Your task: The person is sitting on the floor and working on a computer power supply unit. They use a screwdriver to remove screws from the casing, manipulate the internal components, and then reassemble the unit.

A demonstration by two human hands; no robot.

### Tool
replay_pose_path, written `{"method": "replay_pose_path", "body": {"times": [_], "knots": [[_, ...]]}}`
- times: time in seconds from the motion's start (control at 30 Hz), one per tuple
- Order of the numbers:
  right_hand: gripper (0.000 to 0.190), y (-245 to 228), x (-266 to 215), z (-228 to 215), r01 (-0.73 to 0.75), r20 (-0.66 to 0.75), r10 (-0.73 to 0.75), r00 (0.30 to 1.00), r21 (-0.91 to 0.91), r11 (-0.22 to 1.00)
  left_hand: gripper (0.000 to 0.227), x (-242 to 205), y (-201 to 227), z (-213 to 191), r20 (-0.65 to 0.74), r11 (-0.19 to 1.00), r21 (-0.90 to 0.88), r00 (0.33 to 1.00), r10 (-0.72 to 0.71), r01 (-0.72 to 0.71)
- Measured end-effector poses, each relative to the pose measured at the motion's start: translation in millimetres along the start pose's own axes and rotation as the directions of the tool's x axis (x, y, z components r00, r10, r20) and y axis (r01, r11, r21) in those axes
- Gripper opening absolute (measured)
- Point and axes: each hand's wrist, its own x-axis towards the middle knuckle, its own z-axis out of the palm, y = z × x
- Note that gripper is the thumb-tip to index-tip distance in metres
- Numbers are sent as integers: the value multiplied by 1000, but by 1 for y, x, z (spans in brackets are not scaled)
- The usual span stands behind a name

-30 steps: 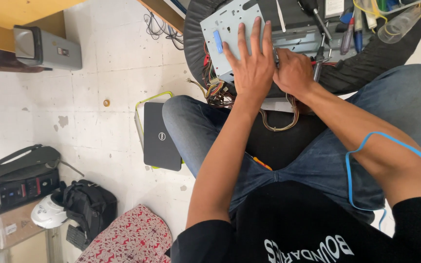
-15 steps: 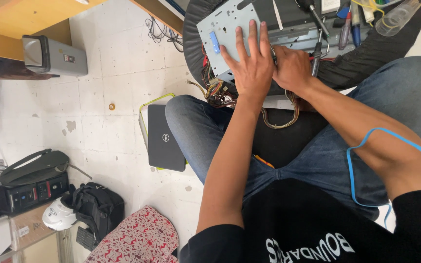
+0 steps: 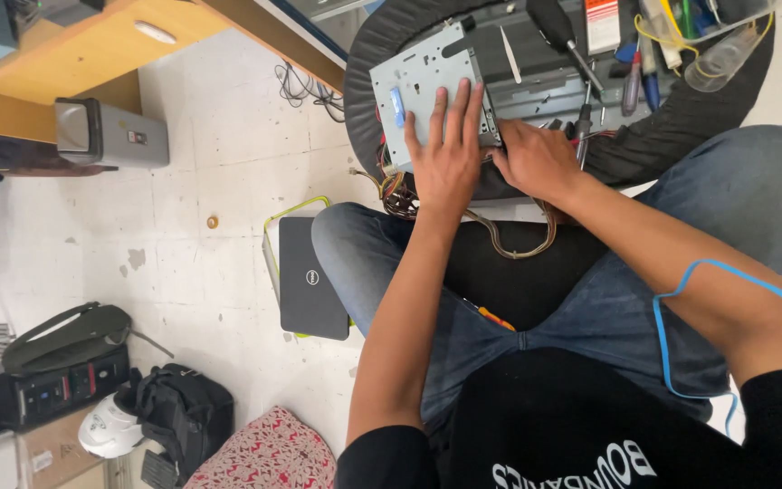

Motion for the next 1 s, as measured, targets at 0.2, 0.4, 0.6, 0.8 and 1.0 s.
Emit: {"method": "replay_pose_path", "body": {"times": [0.2,0.4,0.6,0.8,1.0], "knots": [[63,-4,-3,-38,108,82,-94,992,-185,977,105,-2,-8,7,-47,991,-135,999,2,-8],[27,27,15,-30,84,-152,-56,987,189,978,75,-20,-41,-3,-235,716,-693,915,-328,78],[41,17,37,-61,-374,287,247,926,594,712,92,-23,-83,24,651,-234,-744,599,-466,626],[71,-33,73,-111,-544,553,214,805,547,636,110,6,-77,-13,808,-215,-579,520,-277,786],[60,-34,79,-93,-675,634,284,720,541,502,110,19,-91,-32,855,-213,-518,497,-144,829]]}}
